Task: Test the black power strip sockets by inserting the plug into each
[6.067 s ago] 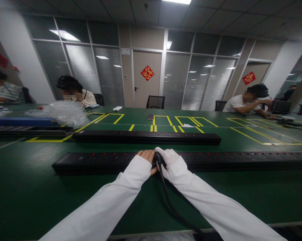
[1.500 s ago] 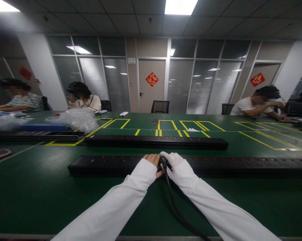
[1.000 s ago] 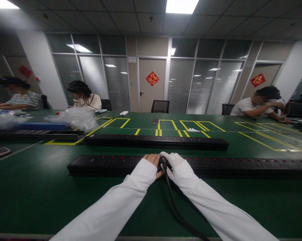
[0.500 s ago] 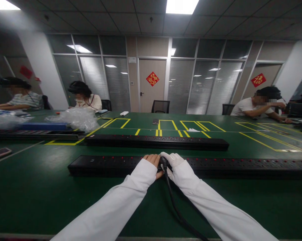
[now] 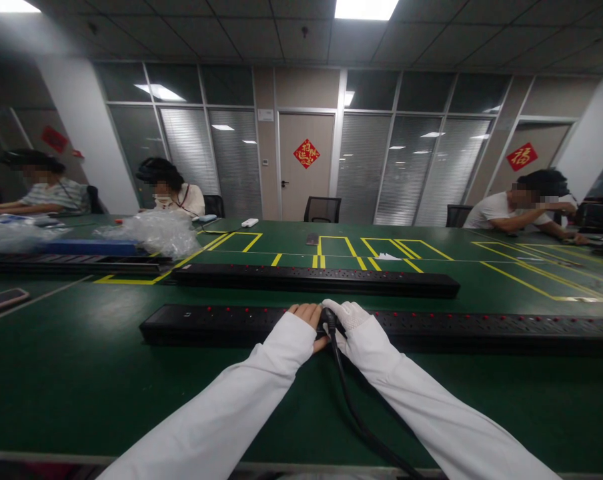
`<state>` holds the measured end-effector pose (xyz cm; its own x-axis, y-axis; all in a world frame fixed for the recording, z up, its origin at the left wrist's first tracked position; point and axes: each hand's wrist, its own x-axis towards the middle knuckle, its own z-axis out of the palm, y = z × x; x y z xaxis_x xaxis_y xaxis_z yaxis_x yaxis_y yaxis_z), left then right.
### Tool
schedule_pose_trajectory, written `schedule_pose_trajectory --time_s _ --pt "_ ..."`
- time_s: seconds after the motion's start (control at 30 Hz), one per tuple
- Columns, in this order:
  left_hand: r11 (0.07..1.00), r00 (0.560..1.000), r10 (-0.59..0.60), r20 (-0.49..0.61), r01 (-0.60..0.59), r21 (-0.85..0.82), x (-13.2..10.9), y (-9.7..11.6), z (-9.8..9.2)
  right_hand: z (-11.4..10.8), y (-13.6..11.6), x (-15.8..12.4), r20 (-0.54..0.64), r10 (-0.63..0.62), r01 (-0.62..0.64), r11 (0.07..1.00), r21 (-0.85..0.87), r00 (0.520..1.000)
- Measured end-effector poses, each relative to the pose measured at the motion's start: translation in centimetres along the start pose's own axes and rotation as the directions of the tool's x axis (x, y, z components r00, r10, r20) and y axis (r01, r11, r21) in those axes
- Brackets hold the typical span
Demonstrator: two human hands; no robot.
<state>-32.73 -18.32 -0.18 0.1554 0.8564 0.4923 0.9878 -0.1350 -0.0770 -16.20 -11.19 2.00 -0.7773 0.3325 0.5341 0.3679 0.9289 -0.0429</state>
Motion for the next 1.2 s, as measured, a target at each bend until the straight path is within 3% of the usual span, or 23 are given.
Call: schedule_pose_trajectory --time_s 0.7,0.9,1.2 --pt "1.0 0.999 -0.021 0.038 0.02 0.022 0.0 0.1 0.0 -0.1 0.0 -0.1 0.012 -0.035 0.035 0.999 -0.027 0.999" --pt "1.0 0.999 -0.025 0.034 0.025 0.017 -0.1 0.1 -0.1 0.9 0.3 0.0 -0.046 -0.015 0.013 0.999 -0.035 0.999" --pt "1.0 1.0 0.0 -0.005 0.0 0.022 -0.2 0.0 0.0 -0.2 0.3 0.4 0.021 -0.051 0.051 0.999 -0.015 0.998"
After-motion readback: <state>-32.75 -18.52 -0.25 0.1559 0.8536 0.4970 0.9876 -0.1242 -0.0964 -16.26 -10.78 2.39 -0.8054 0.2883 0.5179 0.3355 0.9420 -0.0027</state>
